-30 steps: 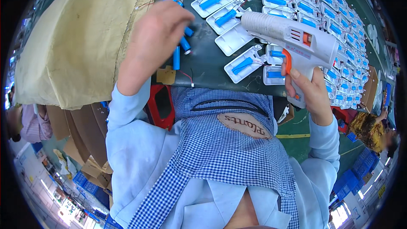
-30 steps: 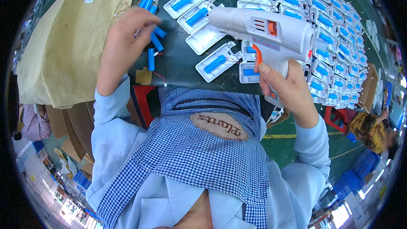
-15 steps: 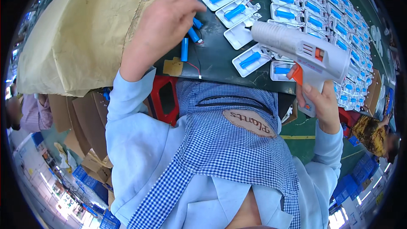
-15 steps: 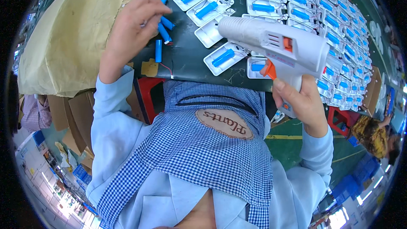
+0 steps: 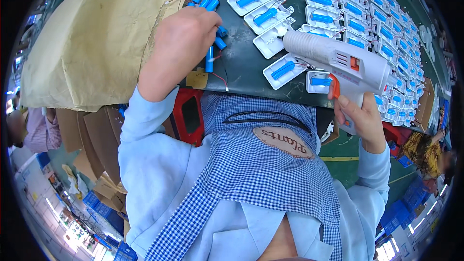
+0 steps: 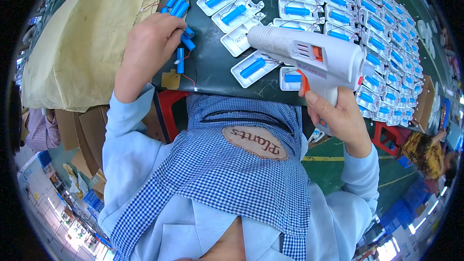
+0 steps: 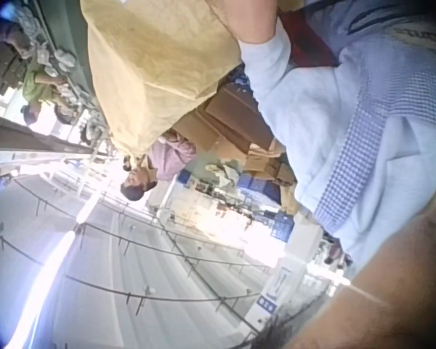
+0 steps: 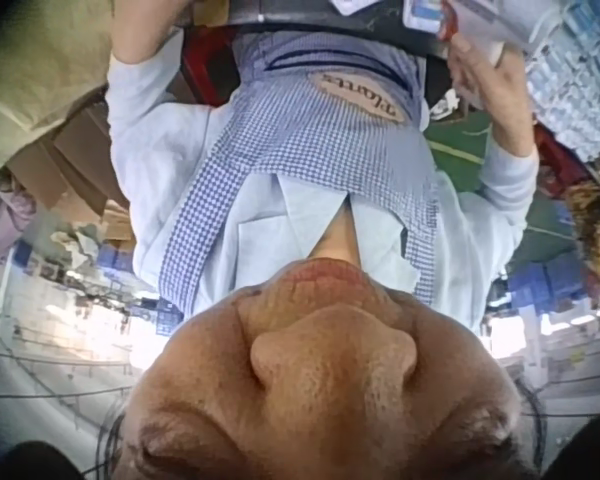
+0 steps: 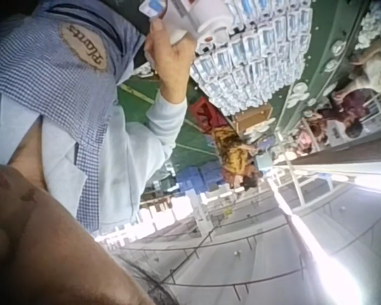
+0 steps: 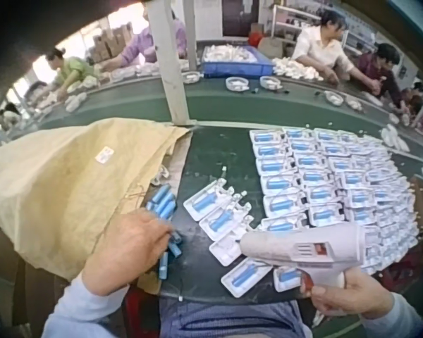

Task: Assembling electronic components into plastic housings and securing them with a hot glue gun.

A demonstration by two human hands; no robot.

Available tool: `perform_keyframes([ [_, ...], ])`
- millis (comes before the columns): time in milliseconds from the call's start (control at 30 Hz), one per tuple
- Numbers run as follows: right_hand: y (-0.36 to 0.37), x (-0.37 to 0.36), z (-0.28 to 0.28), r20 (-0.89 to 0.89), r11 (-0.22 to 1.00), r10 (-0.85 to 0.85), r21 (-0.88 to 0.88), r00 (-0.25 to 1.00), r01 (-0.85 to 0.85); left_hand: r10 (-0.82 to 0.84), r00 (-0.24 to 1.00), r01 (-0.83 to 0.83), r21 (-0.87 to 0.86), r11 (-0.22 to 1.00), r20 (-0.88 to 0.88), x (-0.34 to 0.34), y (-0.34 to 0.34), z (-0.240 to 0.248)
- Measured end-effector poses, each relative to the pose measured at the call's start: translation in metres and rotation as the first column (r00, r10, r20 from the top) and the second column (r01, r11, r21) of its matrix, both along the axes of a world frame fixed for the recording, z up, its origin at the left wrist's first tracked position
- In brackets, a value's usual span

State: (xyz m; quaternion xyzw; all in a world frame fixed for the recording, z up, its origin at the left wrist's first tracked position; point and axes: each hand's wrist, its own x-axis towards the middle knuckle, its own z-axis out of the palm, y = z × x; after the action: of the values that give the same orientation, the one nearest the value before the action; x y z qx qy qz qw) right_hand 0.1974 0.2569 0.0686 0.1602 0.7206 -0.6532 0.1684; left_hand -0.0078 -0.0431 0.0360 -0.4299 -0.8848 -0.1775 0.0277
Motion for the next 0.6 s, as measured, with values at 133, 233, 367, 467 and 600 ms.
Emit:
perform_keyframes([
  [133,0.000,0.001,-0.001,-0.066,1.000,-0.014,-0.018,0.998,0.013,-0.107,0.963,-0.026,0.483,0.875,0.246,0.006,-0.003,0.020],
  [233,0.001,0.001,-0.002,-0.068,0.999,-0.039,-0.028,0.997,0.037,-0.205,0.862,-0.174,0.651,0.739,0.463,0.011,-0.006,0.001],
  [367,0.004,0.002,-0.006,-0.050,1.000,-0.018,0.000,0.999,0.018,-0.300,0.861,0.077,0.479,0.874,0.410,0.023,0.000,-0.010],
  [467,0.003,0.002,-0.006,-0.030,0.999,-0.025,-0.031,0.999,0.024,0.107,0.691,-0.533,0.404,0.743,0.715,0.016,-0.005,-0.018],
  [600,0.001,0.002,-0.006,-0.052,0.998,-0.016,-0.060,0.999,0.013,-0.029,0.880,-0.237,0.490,0.839,0.475,0.025,-0.002,-0.005],
])
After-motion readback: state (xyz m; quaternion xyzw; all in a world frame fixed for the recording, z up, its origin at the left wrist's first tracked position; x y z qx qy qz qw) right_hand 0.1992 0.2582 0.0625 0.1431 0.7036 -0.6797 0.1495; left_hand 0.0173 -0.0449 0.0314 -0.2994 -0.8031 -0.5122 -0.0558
